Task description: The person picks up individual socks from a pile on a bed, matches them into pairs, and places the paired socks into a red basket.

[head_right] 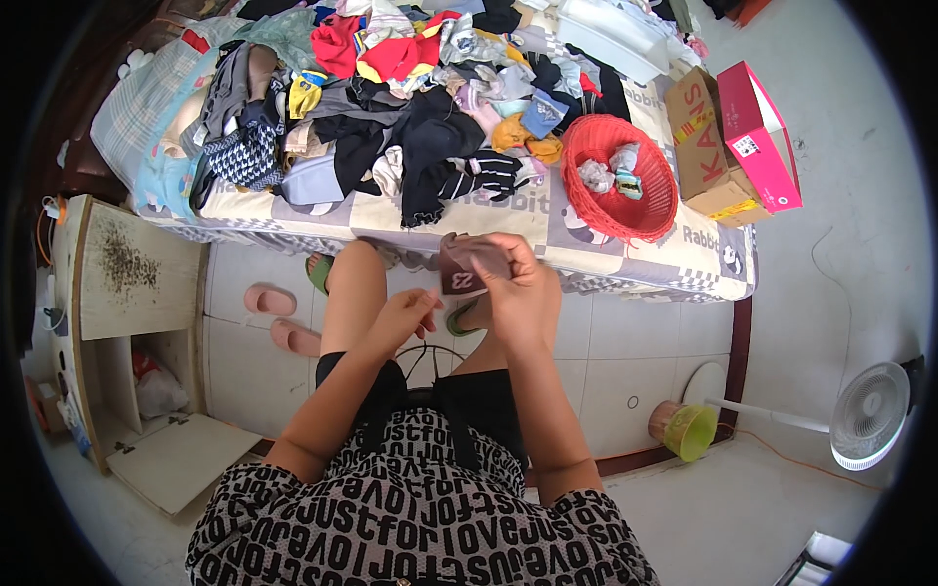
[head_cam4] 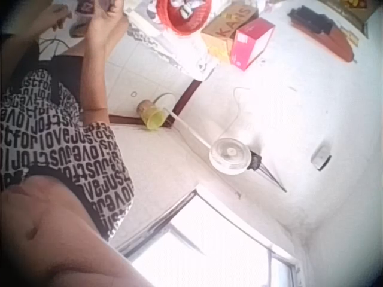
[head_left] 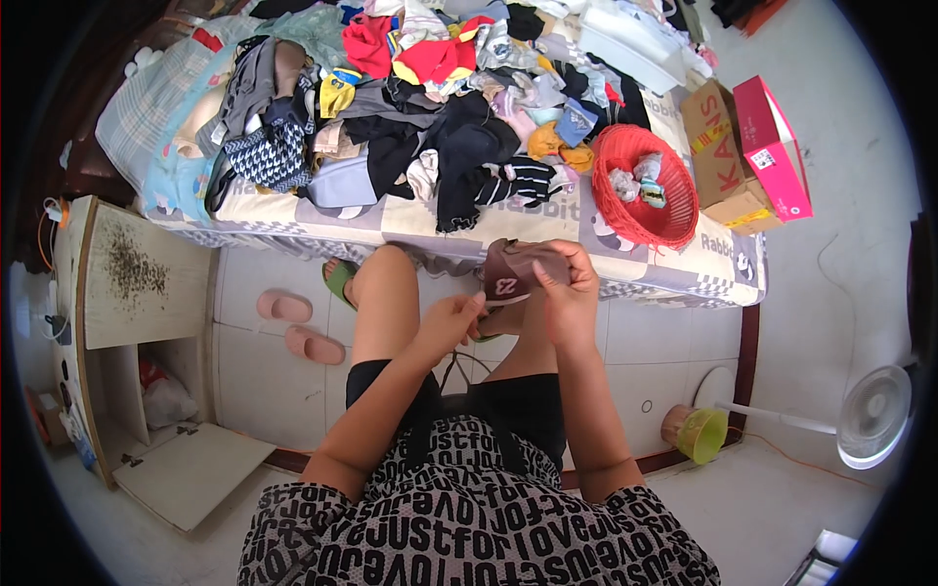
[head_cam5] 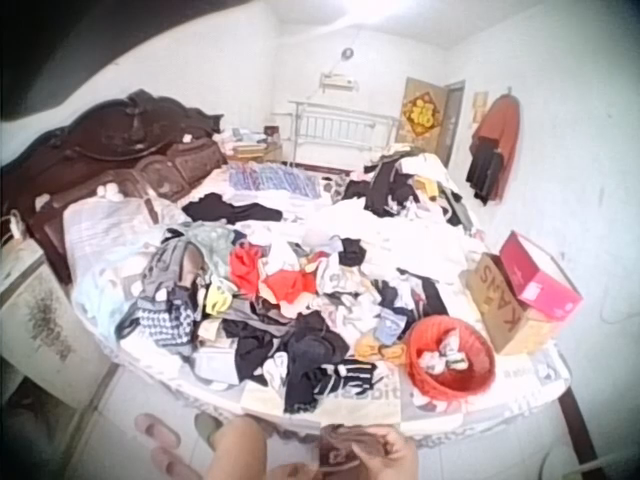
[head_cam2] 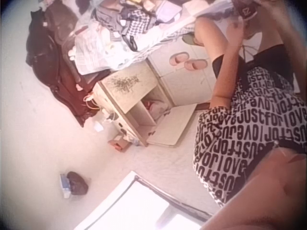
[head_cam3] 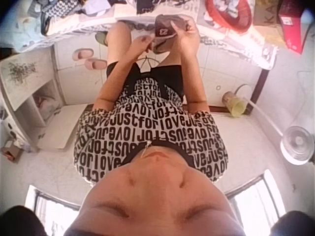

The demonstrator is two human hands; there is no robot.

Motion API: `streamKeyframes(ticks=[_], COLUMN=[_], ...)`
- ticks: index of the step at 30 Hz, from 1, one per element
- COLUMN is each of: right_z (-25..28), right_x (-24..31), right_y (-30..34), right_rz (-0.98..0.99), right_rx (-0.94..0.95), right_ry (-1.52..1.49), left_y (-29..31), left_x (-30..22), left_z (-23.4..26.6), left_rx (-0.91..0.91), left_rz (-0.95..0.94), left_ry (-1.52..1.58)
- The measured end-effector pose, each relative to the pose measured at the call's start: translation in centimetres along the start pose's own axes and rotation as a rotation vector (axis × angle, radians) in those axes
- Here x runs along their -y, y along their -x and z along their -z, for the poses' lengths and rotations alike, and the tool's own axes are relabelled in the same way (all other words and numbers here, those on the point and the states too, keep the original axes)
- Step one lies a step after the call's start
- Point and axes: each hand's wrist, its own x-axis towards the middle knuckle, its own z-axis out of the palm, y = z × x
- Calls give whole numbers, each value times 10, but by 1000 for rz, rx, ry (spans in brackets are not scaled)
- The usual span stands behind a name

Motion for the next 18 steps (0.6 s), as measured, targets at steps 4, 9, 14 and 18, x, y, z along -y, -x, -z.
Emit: streamKeyframes(ticks=[4, 9, 14, 18], right_z=[-10, 0, 11, 10], right_x=[1, -4, -2, 11], right_y=[14, 43, 58, 58], right_rz=[208, 504, 549, 425], right_rx=[386, 694, 693, 667], right_ry=[424, 1042, 1047, 1079], left_y=[6, 12, 7, 4], left_x=[-14, -18, -5, -8], left_z=[3, 4, -3, -8], left_rx=[420, 409, 335, 297], left_rz=[147, 30, 13, 94], left_ry=[752, 953, 915, 1047])
